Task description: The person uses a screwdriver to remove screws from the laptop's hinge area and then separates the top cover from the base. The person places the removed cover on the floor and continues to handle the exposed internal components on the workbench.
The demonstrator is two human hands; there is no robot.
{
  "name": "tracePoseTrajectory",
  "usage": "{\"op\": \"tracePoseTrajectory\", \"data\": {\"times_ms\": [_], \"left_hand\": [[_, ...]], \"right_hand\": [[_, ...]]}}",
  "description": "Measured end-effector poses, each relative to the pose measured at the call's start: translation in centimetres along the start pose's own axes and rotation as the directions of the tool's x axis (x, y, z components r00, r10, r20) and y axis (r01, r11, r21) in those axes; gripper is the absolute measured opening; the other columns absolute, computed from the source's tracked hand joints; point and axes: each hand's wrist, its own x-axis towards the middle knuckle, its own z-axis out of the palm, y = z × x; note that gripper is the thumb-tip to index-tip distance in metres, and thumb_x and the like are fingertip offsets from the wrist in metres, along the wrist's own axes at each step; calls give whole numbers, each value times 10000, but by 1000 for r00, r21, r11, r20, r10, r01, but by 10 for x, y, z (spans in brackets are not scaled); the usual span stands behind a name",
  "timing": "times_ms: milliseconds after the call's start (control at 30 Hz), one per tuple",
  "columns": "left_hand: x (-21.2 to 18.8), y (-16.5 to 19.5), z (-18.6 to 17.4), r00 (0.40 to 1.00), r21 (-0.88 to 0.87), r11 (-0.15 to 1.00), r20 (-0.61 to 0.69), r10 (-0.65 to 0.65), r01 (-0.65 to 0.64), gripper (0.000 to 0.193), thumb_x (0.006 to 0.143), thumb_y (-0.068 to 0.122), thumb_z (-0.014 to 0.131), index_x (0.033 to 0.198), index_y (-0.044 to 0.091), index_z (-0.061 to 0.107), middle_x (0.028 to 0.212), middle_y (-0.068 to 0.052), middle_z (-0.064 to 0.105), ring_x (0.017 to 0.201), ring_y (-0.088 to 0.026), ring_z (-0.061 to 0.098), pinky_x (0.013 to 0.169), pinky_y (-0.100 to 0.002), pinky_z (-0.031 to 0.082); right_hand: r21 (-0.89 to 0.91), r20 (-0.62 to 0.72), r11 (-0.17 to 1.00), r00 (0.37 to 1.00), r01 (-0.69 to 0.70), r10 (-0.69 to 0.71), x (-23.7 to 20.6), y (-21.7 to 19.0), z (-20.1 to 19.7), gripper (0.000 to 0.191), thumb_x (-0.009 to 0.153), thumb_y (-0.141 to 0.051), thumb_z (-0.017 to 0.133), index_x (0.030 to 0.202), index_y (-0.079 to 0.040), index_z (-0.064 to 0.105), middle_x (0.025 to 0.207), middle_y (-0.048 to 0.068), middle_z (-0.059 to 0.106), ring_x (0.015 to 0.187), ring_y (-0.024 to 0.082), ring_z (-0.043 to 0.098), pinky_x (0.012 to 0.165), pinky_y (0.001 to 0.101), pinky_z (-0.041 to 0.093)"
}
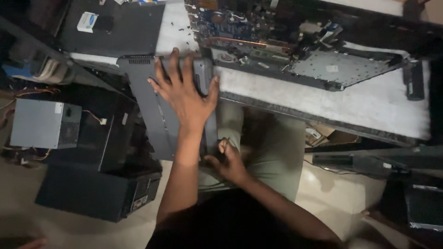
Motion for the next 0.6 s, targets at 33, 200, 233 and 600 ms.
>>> {"op": "tracePoseTrajectory", "data": {"times_ms": [33,200,233,600], "left_hand": [[2,2,-3,1000,6,1000,3,-3,3,658,927,518,721,1450,155,555,1617,-85,380,1538,-471,203,1203,-784,95],[10,-3,-32,1000,-137,990,-7,15,-16,670,947,475,745,1442,84,518,1629,-115,395,1541,-449,216,1257,-661,260],[10,-8,-43,998,-202,979,-58,8,-19,725,992,473,746,1489,40,445,1606,-147,371,1511,-403,256,1264,-609,283],[-41,-54,-209,980,-779,613,13,-198,134,487,1009,587,558,1202,142,511,1406,-148,515,1250,-244,527,1078,-502,542]], "right_hand": [[23,-11,999,1000,-25,25,0,2,2,491,805,-58,893,949,-45,424,849,106,403,759,235,415,668,341,403],[55,-14,998,999,-31,32,3,-8,-8,526,790,4,889,861,-69,373,766,78,366,669,205,367,606,329,351],[87,43,995,998,-52,48,4,-16,-14,514,816,17,870,854,-75,366,757,74,378,655,204,382,594,330,376],[-211,471,783,763,585,-443,27,-148,-125,187,844,-133,747,851,-87,566,1173,162,727,881,226,713,657,359,564]]}}
